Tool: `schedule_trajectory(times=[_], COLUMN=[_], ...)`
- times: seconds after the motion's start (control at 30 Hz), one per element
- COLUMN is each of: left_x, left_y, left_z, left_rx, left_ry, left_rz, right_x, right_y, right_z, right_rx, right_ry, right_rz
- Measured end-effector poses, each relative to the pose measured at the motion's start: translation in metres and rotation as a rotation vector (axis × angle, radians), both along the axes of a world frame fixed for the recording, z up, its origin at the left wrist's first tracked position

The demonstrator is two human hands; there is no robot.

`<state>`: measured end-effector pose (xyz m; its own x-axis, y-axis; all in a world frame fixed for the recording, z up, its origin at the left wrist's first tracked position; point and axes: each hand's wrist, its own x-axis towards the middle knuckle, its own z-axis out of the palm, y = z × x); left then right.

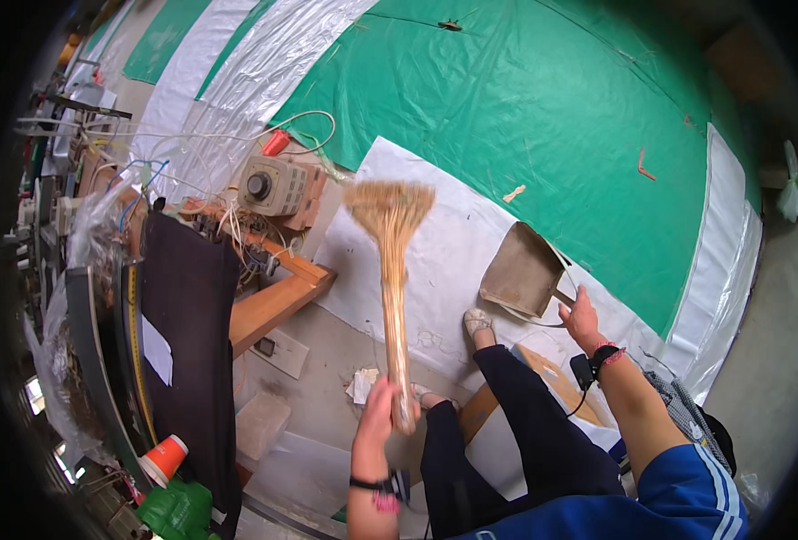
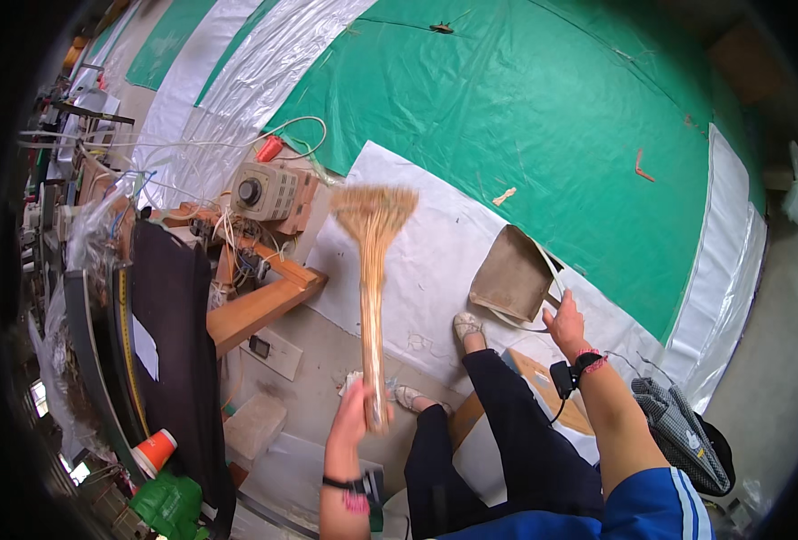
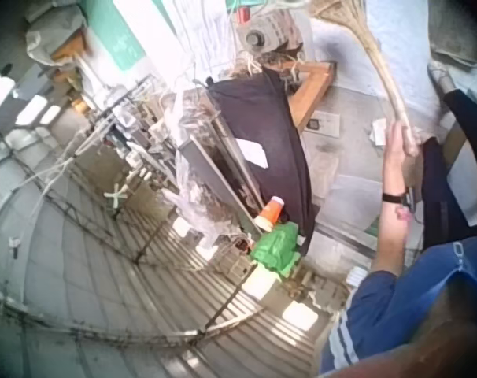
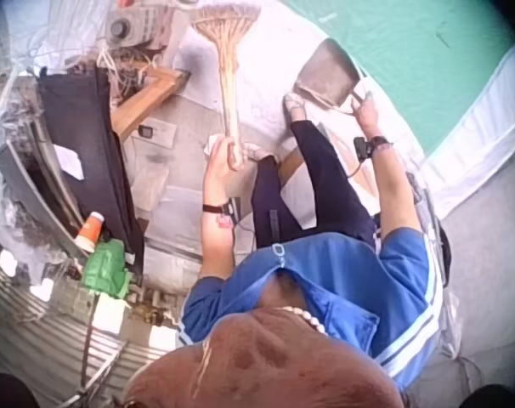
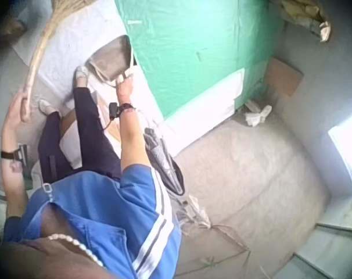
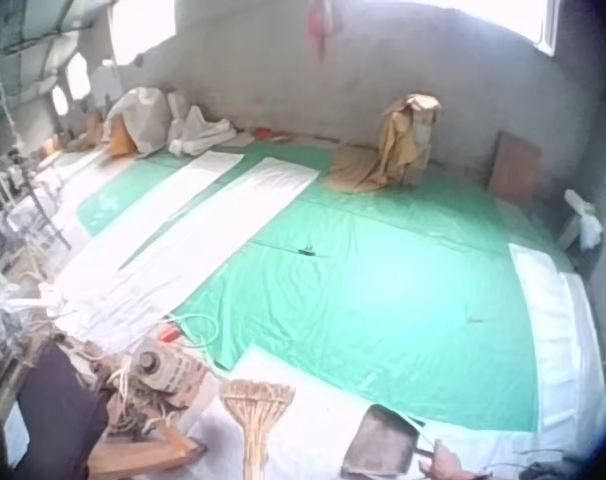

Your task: Sweeping debris from the floor into a dustpan in a manufacturing environment.

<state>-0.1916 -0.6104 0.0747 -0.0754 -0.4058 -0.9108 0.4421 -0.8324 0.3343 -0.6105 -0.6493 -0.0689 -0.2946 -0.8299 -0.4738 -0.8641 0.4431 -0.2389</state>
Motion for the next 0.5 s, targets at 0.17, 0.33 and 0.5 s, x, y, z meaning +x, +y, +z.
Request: schedule_trajectory(times=[0.17, 0.33, 0.5], left_x=[-0.022, -0.018, -0.034], left_y=[-0.161, -0.181, 0.010], left_z=[-0.099, -0.155, -0.094], left_rx=[-0.254, -0.124, 0.236], left_ry=[-0.549, -0.468, -0.374], left_rz=[-0.324, -0.311, -0.088], right_x=[-0.003, 0.001, -0.004], right_y=[-0.009, -0.008, -0.014], right_z=[0.004, 0.001, 0.006], right_rx=[0.109, 0.108, 0.130], right_ry=[0.014, -0.064, 0.031], right_rz=[-0.061, -0.063, -0.040])
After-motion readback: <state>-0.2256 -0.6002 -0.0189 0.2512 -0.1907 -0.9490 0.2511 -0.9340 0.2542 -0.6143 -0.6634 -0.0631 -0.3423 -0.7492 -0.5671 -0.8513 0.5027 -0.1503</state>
